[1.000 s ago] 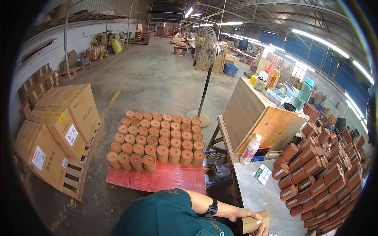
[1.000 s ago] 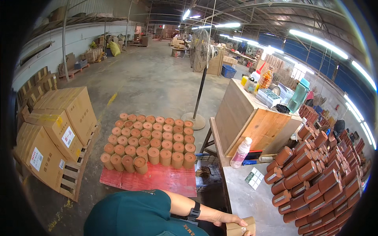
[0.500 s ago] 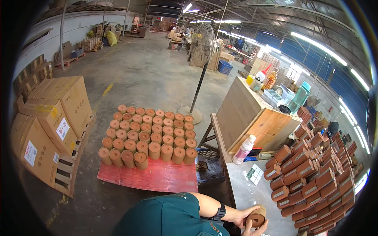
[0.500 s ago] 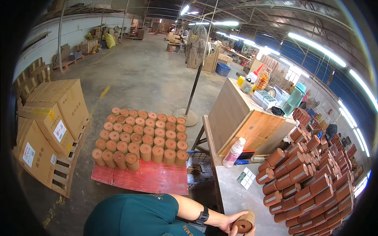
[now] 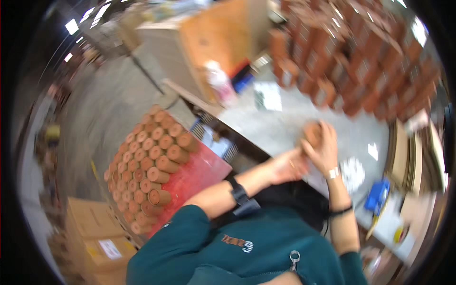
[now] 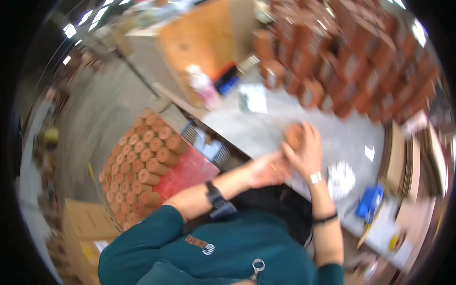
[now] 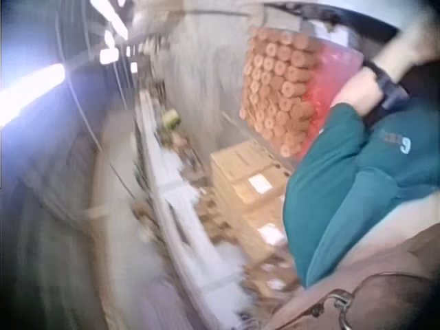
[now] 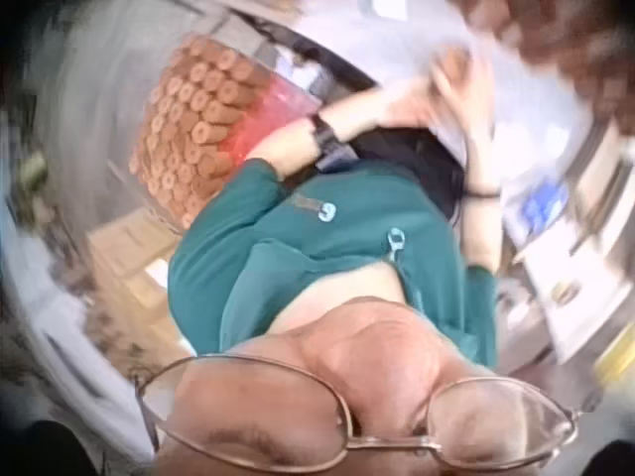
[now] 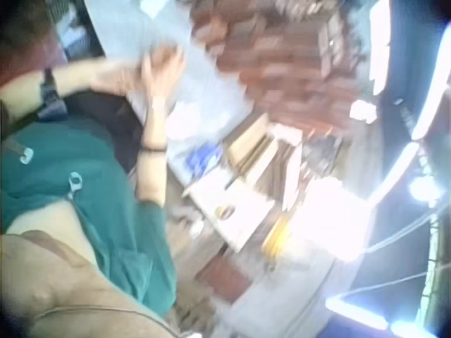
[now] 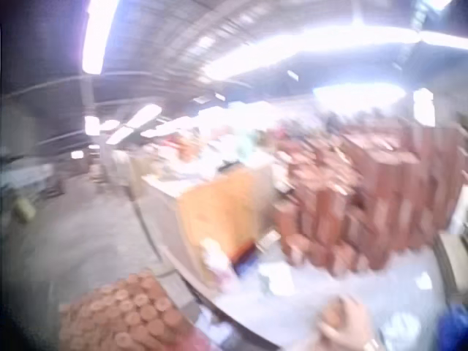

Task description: Applying labels to wooden cylindrical components and wrapping them in protective paper.

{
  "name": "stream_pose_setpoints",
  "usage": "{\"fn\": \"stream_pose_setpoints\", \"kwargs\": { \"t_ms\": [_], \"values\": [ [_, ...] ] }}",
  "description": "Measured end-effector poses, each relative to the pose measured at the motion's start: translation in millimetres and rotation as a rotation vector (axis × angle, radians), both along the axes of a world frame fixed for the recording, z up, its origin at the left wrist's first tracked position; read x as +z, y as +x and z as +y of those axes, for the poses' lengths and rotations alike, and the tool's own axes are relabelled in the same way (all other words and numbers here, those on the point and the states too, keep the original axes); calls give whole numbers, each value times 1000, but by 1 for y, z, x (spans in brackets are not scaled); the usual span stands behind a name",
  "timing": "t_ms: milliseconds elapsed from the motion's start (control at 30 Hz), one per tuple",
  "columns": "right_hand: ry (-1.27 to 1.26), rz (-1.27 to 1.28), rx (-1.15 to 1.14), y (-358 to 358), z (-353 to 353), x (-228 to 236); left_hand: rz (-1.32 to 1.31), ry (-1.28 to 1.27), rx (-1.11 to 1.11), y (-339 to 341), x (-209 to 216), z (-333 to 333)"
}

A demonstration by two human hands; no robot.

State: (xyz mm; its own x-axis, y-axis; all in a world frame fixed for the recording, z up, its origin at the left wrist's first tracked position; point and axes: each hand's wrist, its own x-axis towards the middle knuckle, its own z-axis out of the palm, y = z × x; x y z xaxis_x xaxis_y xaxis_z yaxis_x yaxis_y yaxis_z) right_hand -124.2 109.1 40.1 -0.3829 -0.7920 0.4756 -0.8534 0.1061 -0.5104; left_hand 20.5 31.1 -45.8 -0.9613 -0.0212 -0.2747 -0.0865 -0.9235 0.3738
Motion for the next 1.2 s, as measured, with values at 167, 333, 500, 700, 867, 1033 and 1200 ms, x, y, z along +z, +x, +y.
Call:
{"fn": "stream_pose_setpoints", "kwargs": {
  "t_ms": [167, 333, 500, 700, 867, 1033, 1200],
  "values": [
    [-52, -106, -101, -11, 6, 12, -341, -690, 158, 25, 52, -19],
    [-122, -204, -76, -4, 22, -8, -315, -1367, 357, 21, 59, -33],
    [-11, -410, -87, 2, 26, -11, -108, -1855, 409, -22, 55, -33],
    [-41, -652, 357, 49, 35, 13, 98, -1265, 159, 59, 85, -32],
    [157, -481, 636, 85, 18, 3, 26, -1181, 150, 143, 80, -25],
    [314, -629, 717, 113, 15, 0, -309, -959, 549, 240, 36, -13],
    [211, -671, 536, 107, 31, -11, -934, -660, 1392, 322, -71, -11]
  ]
}}
